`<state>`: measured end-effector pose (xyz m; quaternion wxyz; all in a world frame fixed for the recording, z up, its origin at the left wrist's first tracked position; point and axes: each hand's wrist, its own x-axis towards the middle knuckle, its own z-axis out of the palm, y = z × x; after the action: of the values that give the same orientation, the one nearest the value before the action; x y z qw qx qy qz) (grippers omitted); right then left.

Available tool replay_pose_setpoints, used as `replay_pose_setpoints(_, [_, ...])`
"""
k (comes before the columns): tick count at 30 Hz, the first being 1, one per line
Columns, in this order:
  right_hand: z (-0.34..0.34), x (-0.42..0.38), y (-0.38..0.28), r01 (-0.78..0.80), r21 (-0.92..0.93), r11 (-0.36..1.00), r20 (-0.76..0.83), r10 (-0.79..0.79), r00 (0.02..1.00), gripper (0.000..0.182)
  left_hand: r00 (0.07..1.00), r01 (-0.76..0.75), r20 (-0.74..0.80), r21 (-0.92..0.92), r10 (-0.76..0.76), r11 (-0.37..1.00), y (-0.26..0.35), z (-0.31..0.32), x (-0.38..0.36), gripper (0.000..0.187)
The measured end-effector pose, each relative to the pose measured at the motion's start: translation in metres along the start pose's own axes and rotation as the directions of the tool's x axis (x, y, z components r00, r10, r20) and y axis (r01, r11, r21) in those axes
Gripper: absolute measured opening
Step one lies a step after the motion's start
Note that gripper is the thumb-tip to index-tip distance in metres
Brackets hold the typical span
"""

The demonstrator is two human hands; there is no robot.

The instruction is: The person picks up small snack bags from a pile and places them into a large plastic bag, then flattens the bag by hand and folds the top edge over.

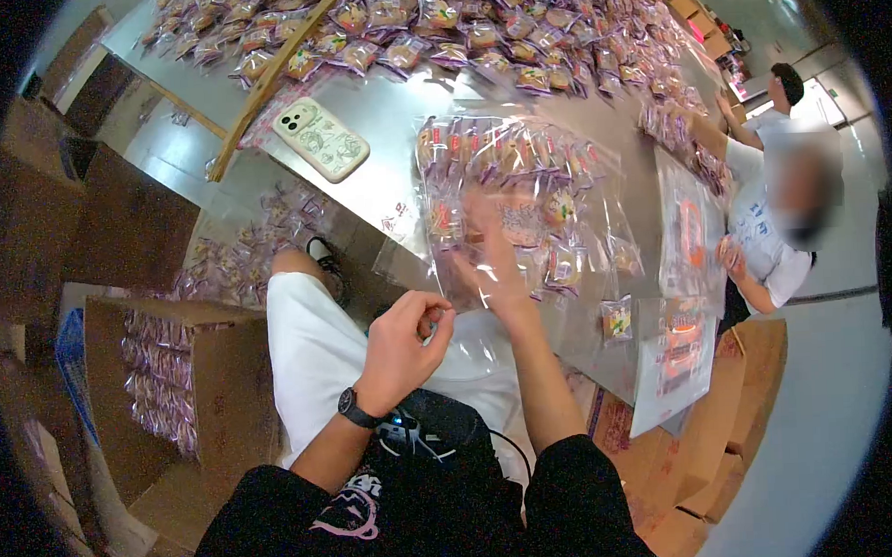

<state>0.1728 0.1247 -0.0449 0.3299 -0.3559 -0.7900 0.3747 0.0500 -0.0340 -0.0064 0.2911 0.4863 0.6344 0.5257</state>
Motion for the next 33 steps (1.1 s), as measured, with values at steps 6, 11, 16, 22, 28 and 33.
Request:
replay_pose_setpoints(6, [0.013,0.008,-0.007,-0.172,0.008,0.985,-0.135,0.172,0.976,0.055,1.0,0.005,0.019,0.006,-0.005,1.0,0.002,-0.001,-0.001,0.015])
replay_pose_setpoints(11, [0.022,0.009,0.001,-0.078,-0.021,0.997,-0.082,0.076,0.994,0.057,1.0,-0.022,0.019,-0.007,0.022,1.0,-0.005,-0.001,-0.003,0.016])
replay_pose_setpoints(16, [0.01,0.008,-0.001,-0.168,-0.05,0.985,-0.025,0.167,0.986,0.078,0.999,0.01,0.051,0.004,-0.011,1.0,-0.004,-0.005,-0.002,0.016])
replay_pose_setpoints(22, [0.013,-0.004,0.004,-0.157,-0.191,0.969,-0.023,0.155,0.988,0.074,0.998,0.008,0.058,-0.013,-0.008,1.0,-0.005,-0.008,-0.001,0.018])
replay_pose_setpoints(28, [0.017,0.002,-0.002,-0.044,-0.225,0.973,-0.052,0.033,0.998,0.063,0.996,-0.043,0.084,-0.011,0.044,0.999,-0.004,-0.004,-0.004,0.024])
replay_pose_setpoints(33, [-0.005,-0.021,-0.043,-0.1,-0.524,0.846,-0.031,0.098,0.995,0.068,0.994,-0.05,0.1,-0.019,0.052,0.999,-0.005,-0.01,-0.003,0.025])
